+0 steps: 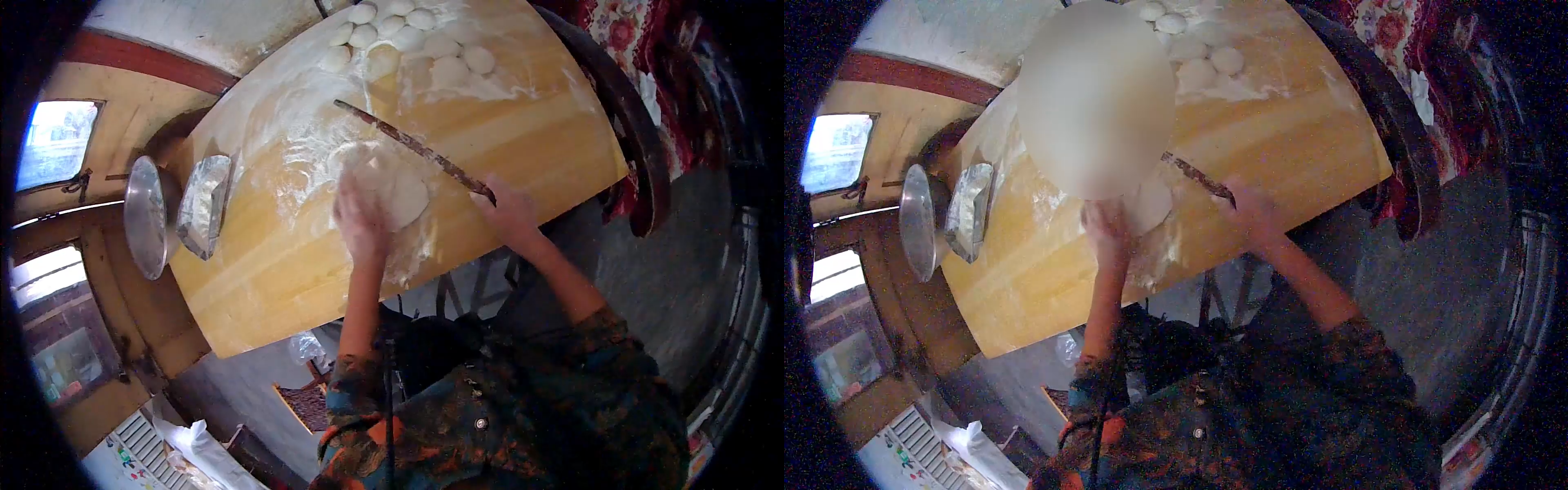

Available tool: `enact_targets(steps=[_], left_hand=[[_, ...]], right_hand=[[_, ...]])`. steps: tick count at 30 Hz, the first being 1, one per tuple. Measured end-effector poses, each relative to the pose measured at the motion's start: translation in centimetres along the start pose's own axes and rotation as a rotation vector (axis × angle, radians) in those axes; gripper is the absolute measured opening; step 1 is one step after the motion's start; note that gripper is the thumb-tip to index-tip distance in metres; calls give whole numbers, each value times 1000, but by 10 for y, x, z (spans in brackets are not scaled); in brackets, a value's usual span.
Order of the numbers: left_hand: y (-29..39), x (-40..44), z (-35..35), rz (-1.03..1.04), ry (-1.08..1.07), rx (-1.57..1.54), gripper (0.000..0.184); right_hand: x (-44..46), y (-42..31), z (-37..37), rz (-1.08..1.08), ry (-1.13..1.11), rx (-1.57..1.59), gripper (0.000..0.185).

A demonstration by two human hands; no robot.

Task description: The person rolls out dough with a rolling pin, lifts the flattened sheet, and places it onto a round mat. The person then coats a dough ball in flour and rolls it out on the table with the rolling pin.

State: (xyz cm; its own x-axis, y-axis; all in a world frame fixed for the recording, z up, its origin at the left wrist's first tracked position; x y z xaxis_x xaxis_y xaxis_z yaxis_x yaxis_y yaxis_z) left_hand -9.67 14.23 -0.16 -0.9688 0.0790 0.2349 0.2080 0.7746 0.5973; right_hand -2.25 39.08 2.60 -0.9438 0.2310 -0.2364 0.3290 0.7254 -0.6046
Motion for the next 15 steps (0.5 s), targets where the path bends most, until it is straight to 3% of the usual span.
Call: enact_targets(steps=[1,4,10,15], left_hand=[[-4,4,0,-65,76,49,59],[1,25,-1,15,-64,265,49],[-17,30,0,-316,-238,207,49],[-17,17,-13,-307,-321,156,42]], right_hand=[[-1,0,2,33,-48,0,37],[-1,3,15,0,63,68,36],[-1,-7,10,-9,52,156,35],[-6,-1,16,44,74,251,34]])
Point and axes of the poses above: each hand's wrist, its own x-axis towards the middle knuckle, its own z-axis out of the palm, y = z × x, the point moved 2 cm from there along x, towards the middle knuckle, and after that the axes turned 3 degrees about y, right-handed, at the moved point
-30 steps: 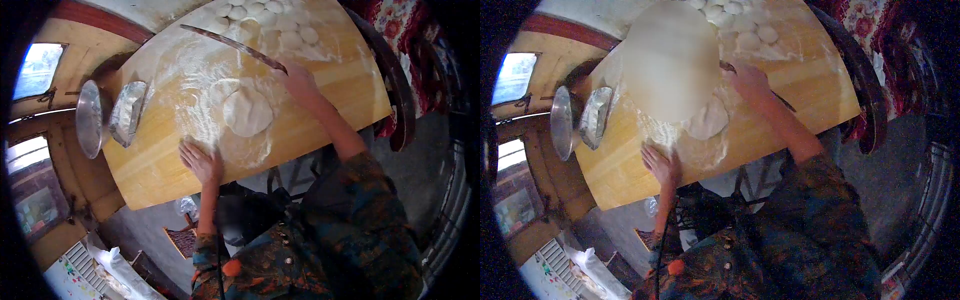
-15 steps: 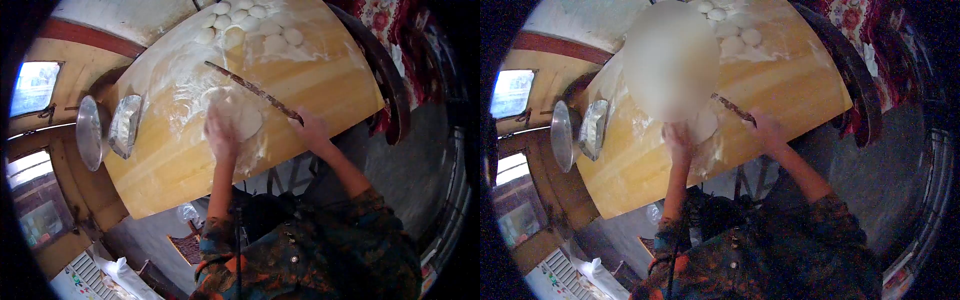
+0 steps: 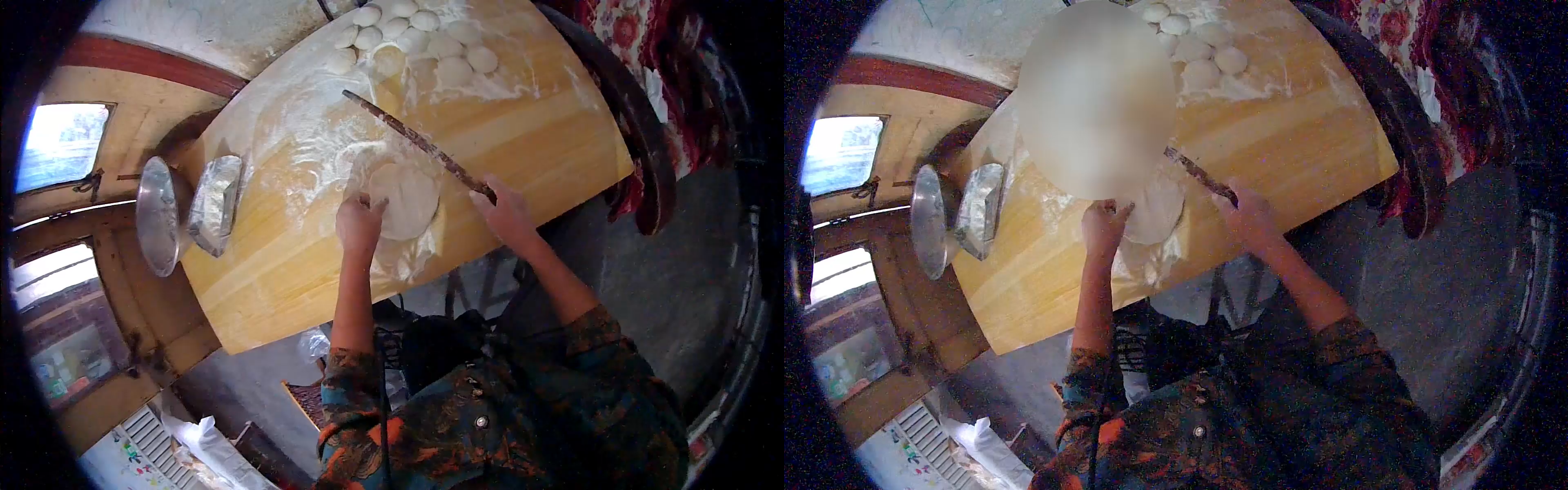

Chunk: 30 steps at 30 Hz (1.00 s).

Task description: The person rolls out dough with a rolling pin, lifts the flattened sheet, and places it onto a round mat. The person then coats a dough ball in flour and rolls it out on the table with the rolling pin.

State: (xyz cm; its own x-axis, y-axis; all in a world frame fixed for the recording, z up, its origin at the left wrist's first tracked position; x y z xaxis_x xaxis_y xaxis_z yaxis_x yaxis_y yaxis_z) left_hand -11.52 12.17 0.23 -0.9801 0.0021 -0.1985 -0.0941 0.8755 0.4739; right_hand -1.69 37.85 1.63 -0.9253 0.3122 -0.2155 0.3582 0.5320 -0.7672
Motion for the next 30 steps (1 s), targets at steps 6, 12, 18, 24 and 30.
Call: enact_targets(steps=[6,12,18,24,30], left_hand=[[3,-2,-30,160,74,-763,16],[56,-43,-71,541,157,58,24],[23,-75,-9,709,60,258,35],[-37,-81,-32,500,177,-41,49],[-62,-49,-11,427,247,297,59]], right_hand=[[-6,8,-3,31,11,20,35],[-2,15,-3,19,-5,45,37],[-1,11,0,-190,30,-109,31],[-16,3,26,-491,-164,-510,33],[-34,-14,47,-639,-66,-677,43]])
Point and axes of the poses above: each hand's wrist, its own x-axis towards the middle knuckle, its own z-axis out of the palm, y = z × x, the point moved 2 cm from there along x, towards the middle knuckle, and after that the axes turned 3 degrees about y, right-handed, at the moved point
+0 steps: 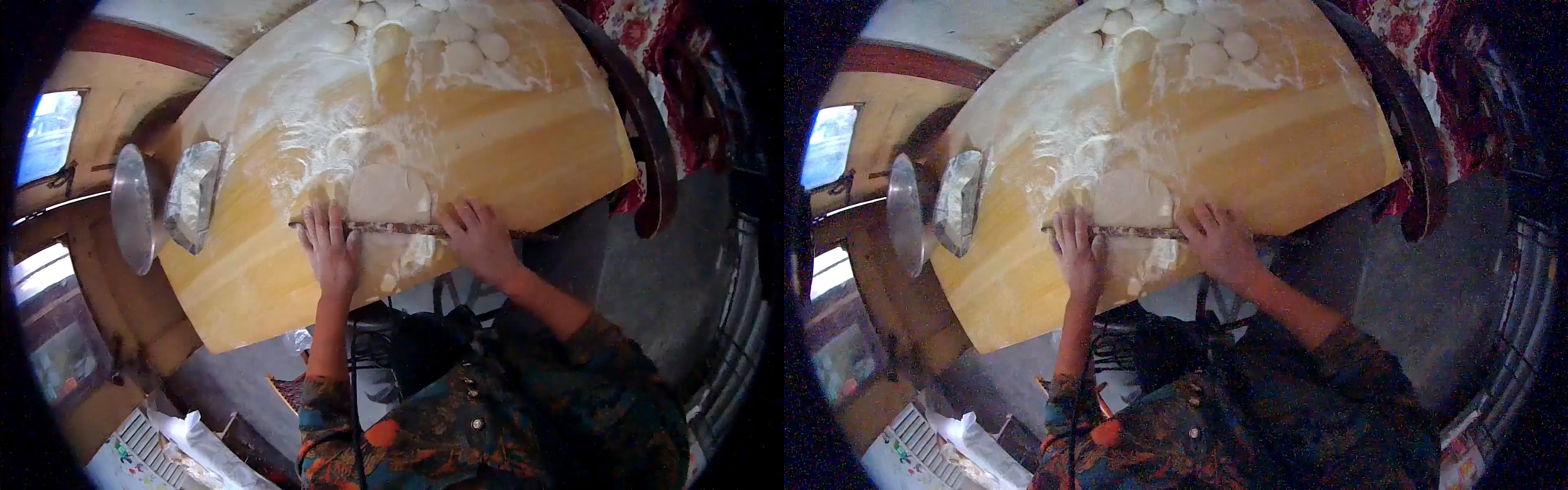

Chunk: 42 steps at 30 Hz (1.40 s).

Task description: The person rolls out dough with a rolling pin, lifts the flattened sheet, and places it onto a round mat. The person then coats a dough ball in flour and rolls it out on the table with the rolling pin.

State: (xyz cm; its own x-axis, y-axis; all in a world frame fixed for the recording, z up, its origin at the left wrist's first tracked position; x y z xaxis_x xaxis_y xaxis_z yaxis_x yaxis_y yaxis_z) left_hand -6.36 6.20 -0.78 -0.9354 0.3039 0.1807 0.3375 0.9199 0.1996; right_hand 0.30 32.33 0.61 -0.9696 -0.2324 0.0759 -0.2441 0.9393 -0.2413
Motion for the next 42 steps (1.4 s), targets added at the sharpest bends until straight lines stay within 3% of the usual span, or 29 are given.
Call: enact_targets(steps=[1,3,5,8,13,16,19,22,24,27,29,31,37,40,42], left_hand=[[-1,6,7,-10,11,39,61],[-14,44,22,13,-4,38,61],[-4,106,18,-111,-53,87,59],[-6,141,35,-90,18,142,59],[-2,36,3,-54,-25,-40,58],[-3,7,4,-186,-1,22,58],[-5,74,29,-231,116,-29,50],[12,129,18,-86,11,-264,38],[20,135,10,-22,-112,-399,32],[-1,110,9,-172,-321,-400,31],[-13,72,0,-297,-299,-391,28],[-28,34,-10,-544,-285,-414,28],[-28,-16,-42,-597,-55,-364,29],[-31,-41,-44,-420,59,-241,36],[-27,-41,-33,-274,2,-40,44]], right_hand=[[4,-3,-4,0,53,-81,44],[31,12,8,100,-21,-76,65],[84,45,12,293,71,-106,67],[114,61,-2,225,255,-171,65],[17,8,35,-83,-125,-177,60],[22,2,20,-102,-3,-70,55],[93,33,1,64,197,-100,51],[107,54,13,-182,144,26,48],[94,54,14,-193,85,6,46],[62,23,7,-22,-70,194,41],[37,-1,-4,-48,-118,246,35],[20,-17,-11,-286,-67,152,28],[6,-27,8,-329,37,47,30],[16,-22,3,-320,78,76,36],[30,-18,13,-184,-15,-49,47]])
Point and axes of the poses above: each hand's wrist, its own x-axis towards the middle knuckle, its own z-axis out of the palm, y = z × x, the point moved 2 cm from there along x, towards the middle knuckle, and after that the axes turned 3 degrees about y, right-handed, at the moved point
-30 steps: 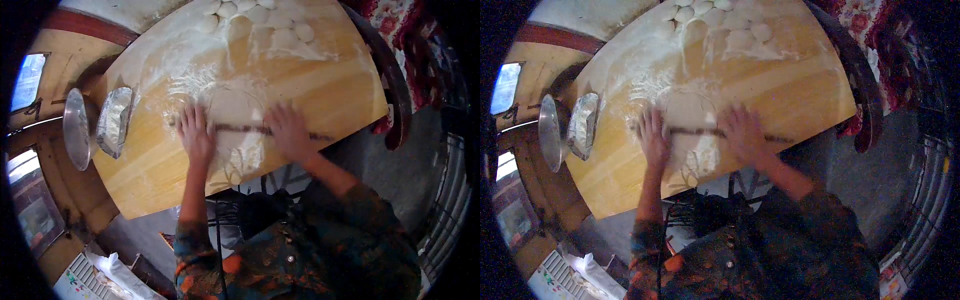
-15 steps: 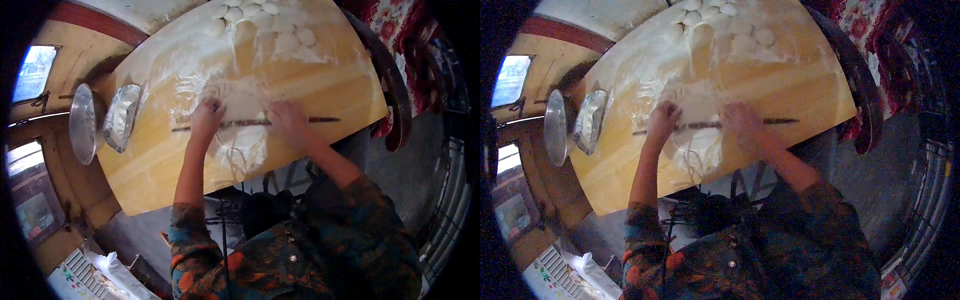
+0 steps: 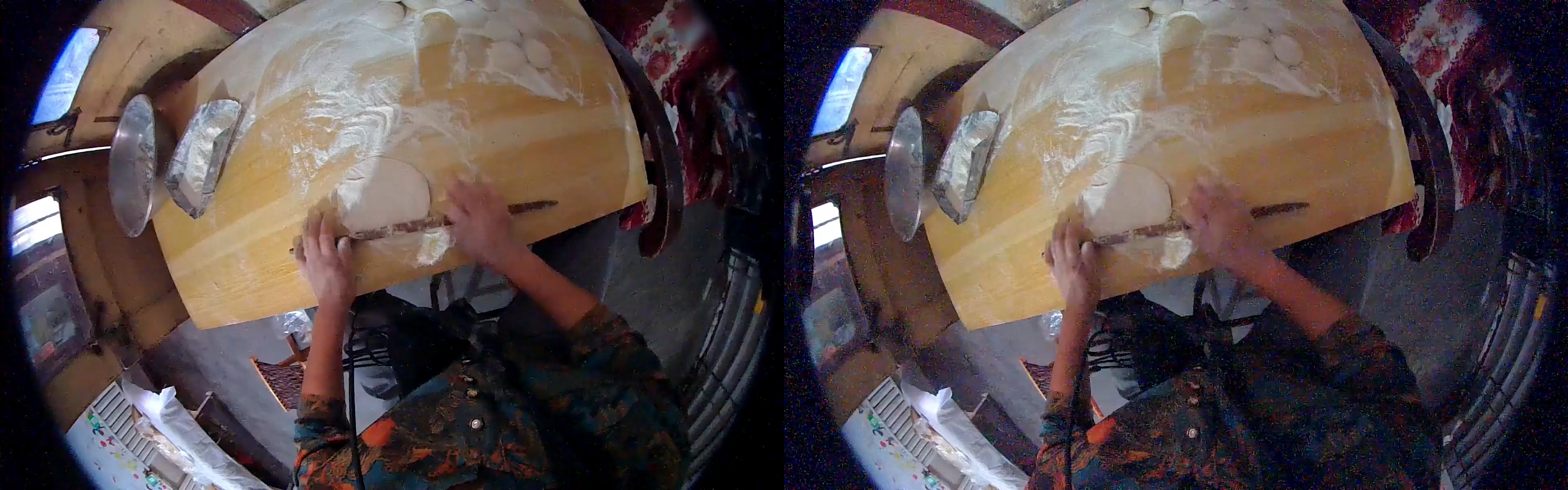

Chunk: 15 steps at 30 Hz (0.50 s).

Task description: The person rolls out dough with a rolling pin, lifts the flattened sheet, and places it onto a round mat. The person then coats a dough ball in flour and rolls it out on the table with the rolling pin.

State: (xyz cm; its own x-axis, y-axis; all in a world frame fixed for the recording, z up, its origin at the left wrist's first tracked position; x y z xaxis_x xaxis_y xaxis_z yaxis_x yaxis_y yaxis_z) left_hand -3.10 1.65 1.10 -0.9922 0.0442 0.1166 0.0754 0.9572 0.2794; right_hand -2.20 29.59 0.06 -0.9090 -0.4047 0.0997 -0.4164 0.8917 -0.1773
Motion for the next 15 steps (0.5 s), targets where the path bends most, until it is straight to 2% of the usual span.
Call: enact_targets(steps=[1,3,5,8,11,12,13,14,15], left_hand=[[1,0,7,70,-21,101,48],[-23,23,36,49,54,162,57],[-19,83,33,-44,74,206,59],[-23,128,41,-136,138,112,58],[-13,78,25,0,82,87,58],[-11,45,21,-9,-4,111,58],[-9,18,19,-19,-88,139,58],[-9,7,19,-11,-82,143,59],[-10,-2,18,1,-75,148,59]], right_hand=[[10,3,6,67,-59,-57,53],[50,19,16,132,-118,-38,67],[106,33,11,162,124,-101,60],[148,53,21,168,299,-198,66],[87,32,9,108,-18,-46,67],[59,16,-1,72,-140,4,67],[29,6,-4,-1,-128,-1,66],[11,0,-3,-74,-113,-5,65],[17,2,1,-38,-143,-5,65]])
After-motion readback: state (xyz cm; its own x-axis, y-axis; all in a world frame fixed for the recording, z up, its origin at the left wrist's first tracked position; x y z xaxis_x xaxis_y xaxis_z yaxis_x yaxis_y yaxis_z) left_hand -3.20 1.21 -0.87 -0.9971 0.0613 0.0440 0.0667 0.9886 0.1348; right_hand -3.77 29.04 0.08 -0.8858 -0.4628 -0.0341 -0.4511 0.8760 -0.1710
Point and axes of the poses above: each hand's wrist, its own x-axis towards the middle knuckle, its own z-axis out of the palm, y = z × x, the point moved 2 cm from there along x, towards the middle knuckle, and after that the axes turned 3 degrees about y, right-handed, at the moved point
